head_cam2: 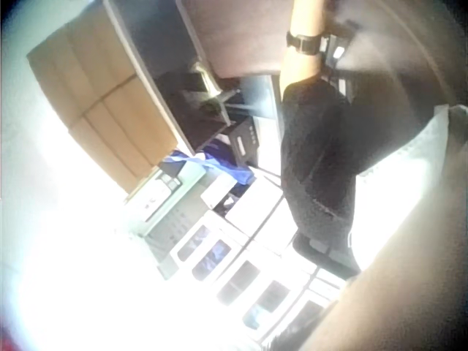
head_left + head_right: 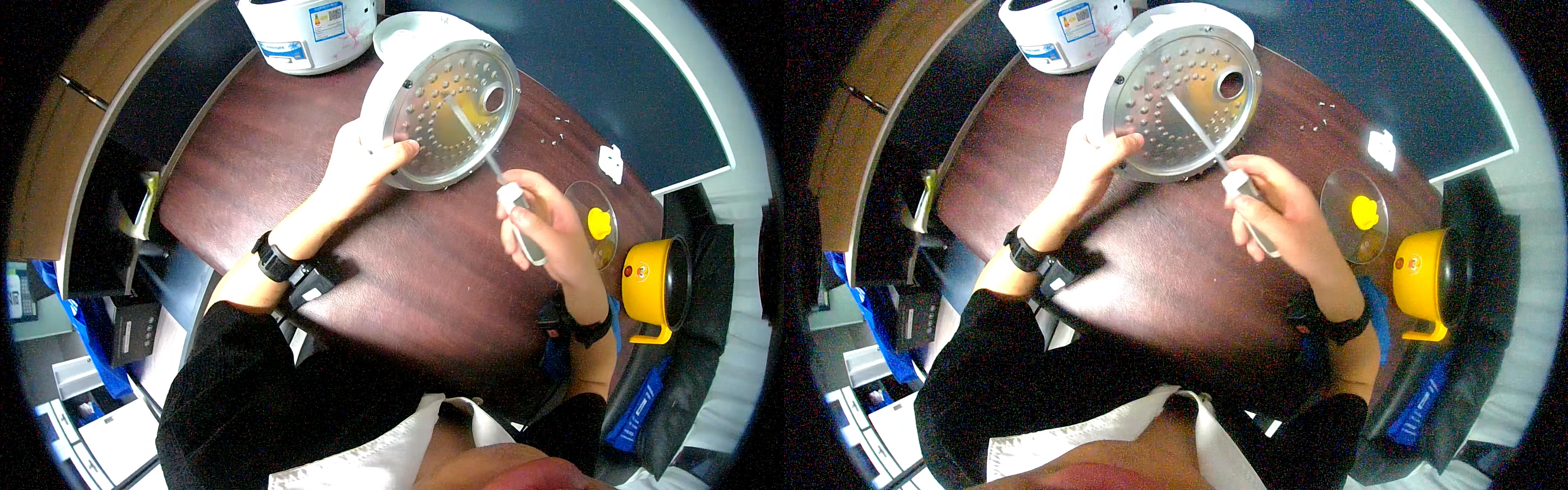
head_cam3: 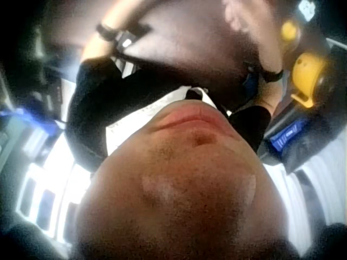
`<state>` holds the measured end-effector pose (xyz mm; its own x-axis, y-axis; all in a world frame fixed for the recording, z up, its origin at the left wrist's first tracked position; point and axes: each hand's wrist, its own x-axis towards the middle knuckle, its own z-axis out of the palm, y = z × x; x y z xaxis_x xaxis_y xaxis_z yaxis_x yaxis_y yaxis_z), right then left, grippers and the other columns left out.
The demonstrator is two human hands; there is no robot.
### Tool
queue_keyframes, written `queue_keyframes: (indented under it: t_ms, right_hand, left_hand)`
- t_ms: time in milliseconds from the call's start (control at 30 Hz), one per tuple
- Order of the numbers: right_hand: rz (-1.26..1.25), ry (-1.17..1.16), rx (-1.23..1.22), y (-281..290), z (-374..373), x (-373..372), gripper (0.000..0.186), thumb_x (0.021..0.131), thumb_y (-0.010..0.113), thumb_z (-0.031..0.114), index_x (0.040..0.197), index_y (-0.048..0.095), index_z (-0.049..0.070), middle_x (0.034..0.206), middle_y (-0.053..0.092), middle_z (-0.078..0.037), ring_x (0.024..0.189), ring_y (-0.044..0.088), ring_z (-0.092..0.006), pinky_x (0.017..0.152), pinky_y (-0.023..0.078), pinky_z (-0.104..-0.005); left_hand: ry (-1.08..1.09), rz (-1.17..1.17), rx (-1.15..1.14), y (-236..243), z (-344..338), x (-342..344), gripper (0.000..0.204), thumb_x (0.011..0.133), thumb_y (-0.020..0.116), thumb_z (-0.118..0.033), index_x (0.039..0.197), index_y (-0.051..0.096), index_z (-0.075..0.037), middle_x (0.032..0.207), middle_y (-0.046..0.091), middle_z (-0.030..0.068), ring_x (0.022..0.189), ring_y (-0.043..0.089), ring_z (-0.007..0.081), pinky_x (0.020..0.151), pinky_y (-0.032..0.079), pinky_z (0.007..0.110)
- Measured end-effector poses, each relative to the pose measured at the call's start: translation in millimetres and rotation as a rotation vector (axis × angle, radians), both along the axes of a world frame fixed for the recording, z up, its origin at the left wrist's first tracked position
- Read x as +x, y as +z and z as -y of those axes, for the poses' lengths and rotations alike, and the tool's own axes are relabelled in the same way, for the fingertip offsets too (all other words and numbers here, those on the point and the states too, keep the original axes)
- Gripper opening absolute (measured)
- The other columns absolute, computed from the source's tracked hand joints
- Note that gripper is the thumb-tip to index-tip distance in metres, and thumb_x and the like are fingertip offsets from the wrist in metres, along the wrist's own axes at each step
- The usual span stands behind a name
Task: The person uses a screwdriver to remove screws from a white circular appliance part, likely a steamer tray or lid, and then uses the screwdriver to pry and separate a clear plastic insert from the white frame.
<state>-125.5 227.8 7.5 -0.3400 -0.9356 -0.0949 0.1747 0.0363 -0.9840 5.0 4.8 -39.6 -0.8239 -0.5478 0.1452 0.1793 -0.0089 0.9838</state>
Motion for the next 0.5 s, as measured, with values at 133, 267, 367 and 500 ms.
queue_keyframes:
  t_ms: [133,267,367,500]
  right_hand:
    - [-0.216,-0.026,0.12,8,3,23,0.031,0.089,0.048,0.009,0.119,0.043,0.002,0.086,0.052,-0.006,0.058,0.053,-0.0079,0.041,0.039,-0.0166]
    - [-0.137,0.003,0.077,22,2,31,0.028,0.091,0.045,0.013,0.117,0.044,0.001,0.084,0.053,-0.007,0.054,0.051,-0.0071,0.041,0.038,-0.0162]
    - [-0.08,-0.011,0.108,39,8,35,0.029,0.093,0.042,0.016,0.116,0.044,0.0,0.08,0.053,-0.007,0.051,0.05,-0.007,0.041,0.038,-0.0167]
    - [-0.095,-0.05,0.12,59,16,36,0.029,0.093,0.04,0.019,0.115,0.045,0.0,0.076,0.053,-0.006,0.049,0.05,-0.0069,0.04,0.038,-0.0174]
  left_hand:
    - [0.016,-0.019,-0.067,6,3,5,0.021,0.072,0.065,-0.006,0.091,0.062,0.0,0.082,0.063,0.0029,0.073,0.057,0.009,0.069,0.045,0.025]
    - [0.01,-0.073,-0.061,14,4,9,0.015,0.068,0.063,-0.004,0.083,0.062,-0.001,0.073,0.059,-0.0014,0.066,0.052,0.0064,0.065,0.043,0.023]
    - [0.026,-0.072,-0.104,11,7,10,0.012,0.066,0.063,-0.004,0.078,0.06,-0.003,0.069,0.056,-0.0036,0.063,0.049,0.0054,0.061,0.041,0.022]
    - [0.054,-0.085,-0.163,11,5,11,0.01,0.065,0.062,-0.004,0.075,0.059,-0.004,0.065,0.053,-0.0054,0.06,0.046,0.0042,0.057,0.039,0.021]
